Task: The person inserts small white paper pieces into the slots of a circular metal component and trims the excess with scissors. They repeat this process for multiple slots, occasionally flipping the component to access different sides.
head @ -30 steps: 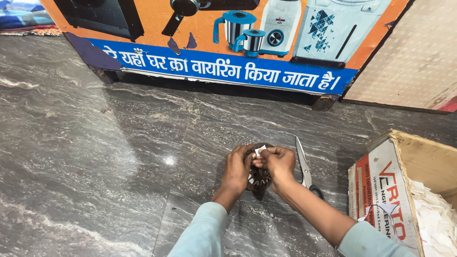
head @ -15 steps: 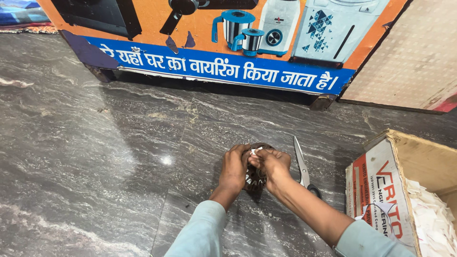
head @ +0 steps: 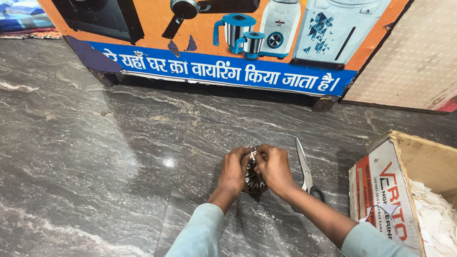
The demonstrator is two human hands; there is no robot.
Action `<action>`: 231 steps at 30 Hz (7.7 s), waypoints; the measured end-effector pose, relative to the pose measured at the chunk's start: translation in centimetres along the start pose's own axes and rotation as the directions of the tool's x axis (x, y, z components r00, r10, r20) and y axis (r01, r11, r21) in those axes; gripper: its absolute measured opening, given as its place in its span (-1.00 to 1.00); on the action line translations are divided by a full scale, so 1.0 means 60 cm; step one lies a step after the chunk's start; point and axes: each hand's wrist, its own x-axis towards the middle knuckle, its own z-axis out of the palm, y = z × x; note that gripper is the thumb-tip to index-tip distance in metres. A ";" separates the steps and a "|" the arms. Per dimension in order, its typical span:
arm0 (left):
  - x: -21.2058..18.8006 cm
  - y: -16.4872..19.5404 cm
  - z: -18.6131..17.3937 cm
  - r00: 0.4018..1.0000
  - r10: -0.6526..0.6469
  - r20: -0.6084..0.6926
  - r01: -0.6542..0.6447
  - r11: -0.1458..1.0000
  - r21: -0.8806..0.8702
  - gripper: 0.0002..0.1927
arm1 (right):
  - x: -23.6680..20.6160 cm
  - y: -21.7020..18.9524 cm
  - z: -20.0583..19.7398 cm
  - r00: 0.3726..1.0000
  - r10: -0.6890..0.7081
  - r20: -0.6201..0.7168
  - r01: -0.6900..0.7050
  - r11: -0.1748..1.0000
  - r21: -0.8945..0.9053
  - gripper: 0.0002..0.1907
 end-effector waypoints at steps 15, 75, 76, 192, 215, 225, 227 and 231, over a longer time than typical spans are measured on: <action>-0.008 -0.005 -0.017 1.000 -0.010 -0.005 0.011 0.999 0.039 -0.74 | -0.010 0.010 0.004 0.902 -0.419 0.105 0.430 0.848 -0.309 -0.76; 0.032 0.015 0.049 0.995 0.104 -0.006 -0.102 0.984 0.148 -0.70 | 0.033 0.039 -0.040 0.994 0.086 0.066 -0.077 0.989 -0.130 -0.73; 0.033 0.015 0.048 0.996 0.090 -0.005 -0.088 0.985 0.147 -0.70 | 0.032 0.039 -0.039 0.994 0.097 0.052 -0.092 0.990 -0.103 -0.74; 0.008 -0.017 0.091 1.000 0.011 0.018 -0.011 1.000 -0.019 -0.61 | 0.066 0.061 -0.099 0.901 -0.128 0.414 0.243 0.940 -0.240 -0.55; 0.029 -0.073 0.077 0.986 -0.154 0.064 0.165 0.844 -0.511 -0.57 | 0.095 0.092 -0.057 0.884 0.000 0.467 0.088 0.982 -0.165 -0.64; 0.070 -0.083 0.087 0.939 -0.197 0.281 0.331 0.731 -0.597 -0.72 | 0.043 0.148 -0.037 0.873 0.227 0.432 -0.288 0.954 0.082 -0.34; 0.067 -0.080 0.090 0.912 -0.233 0.336 0.400 0.683 -0.611 -0.75 | 0.041 0.157 -0.034 0.868 0.249 0.429 -0.316 0.944 0.091 -0.29; 0.068 -0.071 0.090 0.894 -0.277 0.353 0.444 0.654 -0.612 -0.77 | 0.040 0.170 -0.030 0.865 0.277 0.418 -0.352 0.929 0.111 -0.32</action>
